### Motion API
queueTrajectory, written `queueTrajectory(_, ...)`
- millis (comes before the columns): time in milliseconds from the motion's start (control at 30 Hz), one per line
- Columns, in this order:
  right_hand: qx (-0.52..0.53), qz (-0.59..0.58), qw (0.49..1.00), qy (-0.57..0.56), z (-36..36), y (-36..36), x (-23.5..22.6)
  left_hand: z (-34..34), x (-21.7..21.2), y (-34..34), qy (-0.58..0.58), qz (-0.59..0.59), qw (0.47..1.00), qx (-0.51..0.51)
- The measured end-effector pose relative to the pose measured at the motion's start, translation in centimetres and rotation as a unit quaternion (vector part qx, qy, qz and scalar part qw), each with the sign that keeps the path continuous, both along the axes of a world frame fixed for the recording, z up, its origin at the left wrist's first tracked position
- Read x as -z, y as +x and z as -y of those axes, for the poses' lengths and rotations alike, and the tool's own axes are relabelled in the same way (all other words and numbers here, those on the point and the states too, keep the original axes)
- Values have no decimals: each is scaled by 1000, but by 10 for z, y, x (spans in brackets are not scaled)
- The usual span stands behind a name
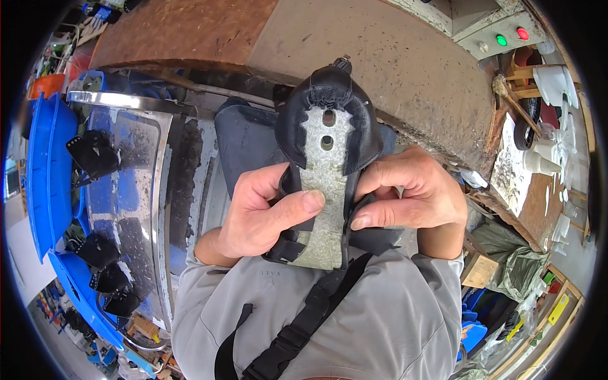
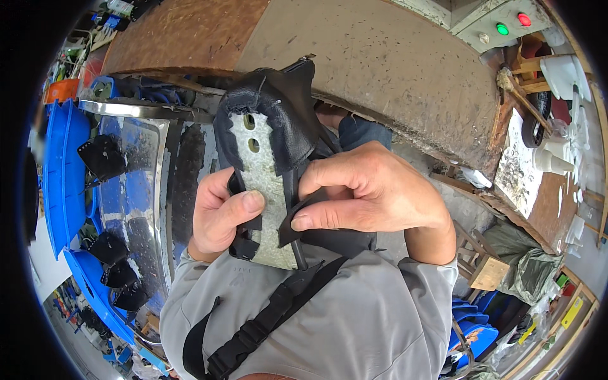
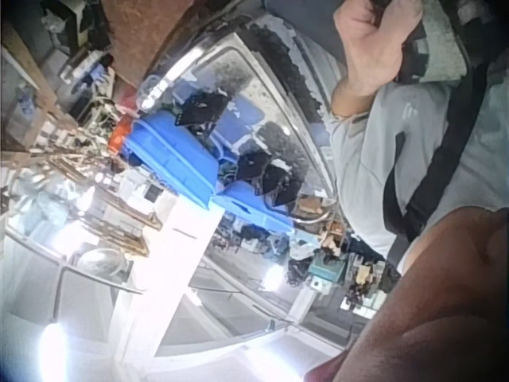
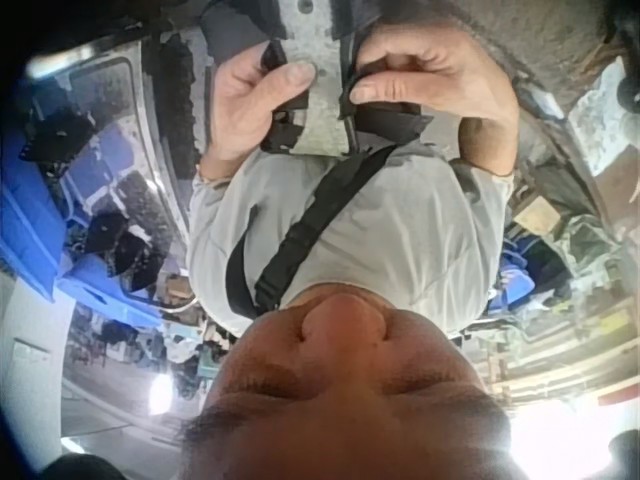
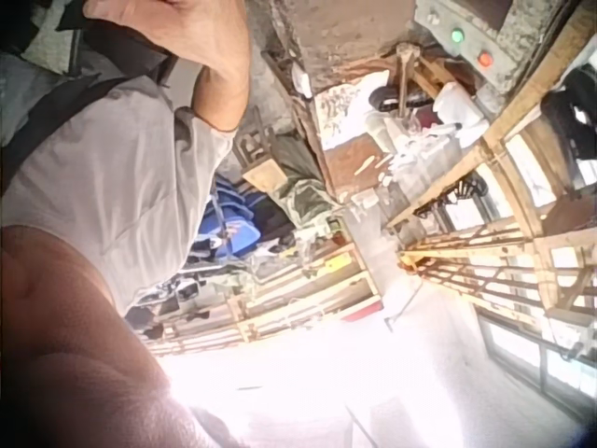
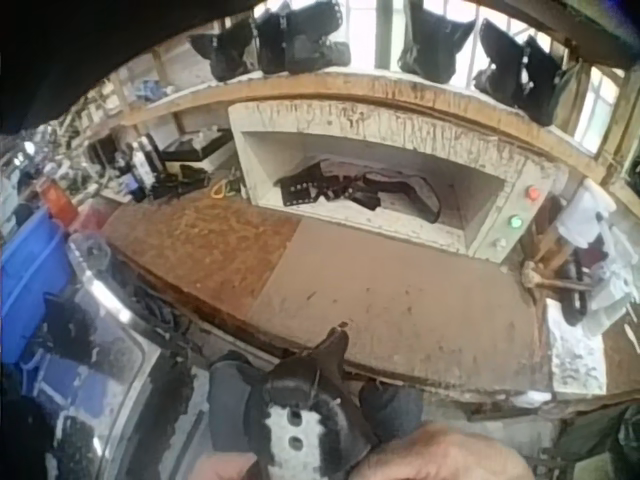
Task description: Manually assembling a sandal by wrapping and securing leather straps around the insole over a shoe last.
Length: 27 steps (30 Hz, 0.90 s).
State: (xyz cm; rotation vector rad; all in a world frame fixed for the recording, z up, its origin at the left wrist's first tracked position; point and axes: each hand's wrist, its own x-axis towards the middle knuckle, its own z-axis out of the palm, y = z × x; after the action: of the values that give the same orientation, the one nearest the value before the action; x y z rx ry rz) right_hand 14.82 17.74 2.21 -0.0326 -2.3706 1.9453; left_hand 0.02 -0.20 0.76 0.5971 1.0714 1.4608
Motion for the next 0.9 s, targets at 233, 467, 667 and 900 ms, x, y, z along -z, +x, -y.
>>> queueTrajectory(233, -93, -42, 987, -128, -21, 5, 9, 1, -6, -1, 16, -4, 999, 31)
queueTrajectory(467, -97, 23, 989, -106, -15, 0, -1, -6, -1, 2, 13, -10, 1000, 27)
queueTrajectory(667, -52, 28, 998, -24, -8, 1, -8, -10, -3, 5, 8, -3, 1000, 16)
queueTrajectory(900, -49, 27, 998, -42, -7, 1, -8, -9, -2, 3, 4, -7, 1000, 28)
